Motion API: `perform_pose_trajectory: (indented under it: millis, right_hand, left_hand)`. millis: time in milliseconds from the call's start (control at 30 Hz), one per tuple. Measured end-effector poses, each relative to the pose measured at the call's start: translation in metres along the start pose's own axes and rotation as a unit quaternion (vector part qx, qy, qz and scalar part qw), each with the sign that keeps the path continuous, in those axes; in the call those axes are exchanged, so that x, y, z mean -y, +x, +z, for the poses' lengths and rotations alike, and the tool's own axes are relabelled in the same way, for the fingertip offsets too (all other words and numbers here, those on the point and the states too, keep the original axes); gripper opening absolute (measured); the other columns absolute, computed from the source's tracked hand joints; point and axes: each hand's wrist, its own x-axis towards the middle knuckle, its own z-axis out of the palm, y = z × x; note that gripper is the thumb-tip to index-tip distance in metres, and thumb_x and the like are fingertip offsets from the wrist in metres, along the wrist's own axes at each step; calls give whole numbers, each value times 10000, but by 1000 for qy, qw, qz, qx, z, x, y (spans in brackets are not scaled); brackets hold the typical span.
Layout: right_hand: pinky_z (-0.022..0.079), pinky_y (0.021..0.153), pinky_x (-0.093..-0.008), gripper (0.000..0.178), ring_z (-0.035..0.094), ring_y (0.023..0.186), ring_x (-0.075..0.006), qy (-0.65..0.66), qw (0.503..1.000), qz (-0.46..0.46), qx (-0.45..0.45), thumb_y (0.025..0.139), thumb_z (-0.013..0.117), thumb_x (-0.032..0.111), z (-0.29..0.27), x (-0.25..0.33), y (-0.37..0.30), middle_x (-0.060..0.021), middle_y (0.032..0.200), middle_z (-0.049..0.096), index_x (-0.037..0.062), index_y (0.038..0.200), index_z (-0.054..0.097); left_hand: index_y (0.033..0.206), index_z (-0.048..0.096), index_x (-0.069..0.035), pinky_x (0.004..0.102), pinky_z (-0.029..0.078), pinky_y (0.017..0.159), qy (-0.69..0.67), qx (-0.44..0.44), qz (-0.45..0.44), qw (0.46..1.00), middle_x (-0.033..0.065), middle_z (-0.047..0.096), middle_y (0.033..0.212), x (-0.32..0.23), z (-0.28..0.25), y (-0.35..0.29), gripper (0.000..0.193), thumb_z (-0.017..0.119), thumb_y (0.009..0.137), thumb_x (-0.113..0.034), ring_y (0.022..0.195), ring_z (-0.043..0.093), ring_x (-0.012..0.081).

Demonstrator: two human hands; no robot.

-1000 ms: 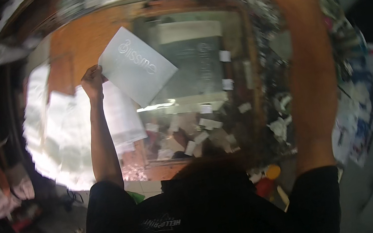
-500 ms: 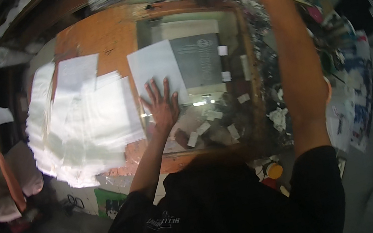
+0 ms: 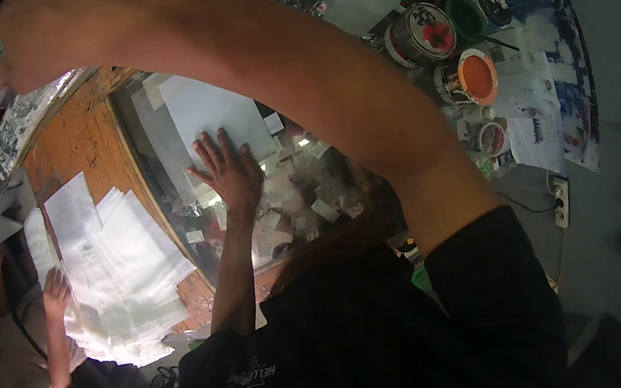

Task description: The person performs screen printing by placing white paper under a screen, applying ink with a squeegee, and peeling the printed sheet to reveal a logo. The process is repeated multiple times with consistent alignment and ink application.

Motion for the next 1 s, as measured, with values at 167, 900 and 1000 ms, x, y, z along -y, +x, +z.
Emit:
perform_pose_trajectory:
  millis: [167,900,1000]
  right_hand:
    - [353,358,-229,253,405,444,-79,0,1000,-1,-25,1009,534,114,4,5,-7,-58,603,536,-37,870,683]
    - [399,908,-472,307,566,1025,-317,-9,983,146,111,872,680,23,212,-91,-142,-109,1062,696,101,1167,645]
    - [463,855,-483,292,637,943,-337,-103,991,78,28,864,679,18,247,-164,-91,-109,957,735,102,1144,676]
  left_hand:
    - [1510,459,-47,777,-8,1143,-18,-8,11,1000,254,261,1649,-2,-3,-20,566,544,1011,-299,1571,108,437]
    - [1343,495,-145,583,310,1082,-752,41,-526,396,53,566,1172,29,-110,-84,485,634,994,-451,1262,505,237]
    - [1321,521,-147,588,295,1087,-756,33,-529,384,52,571,1172,29,-99,-82,419,624,1004,-401,1224,532,239]
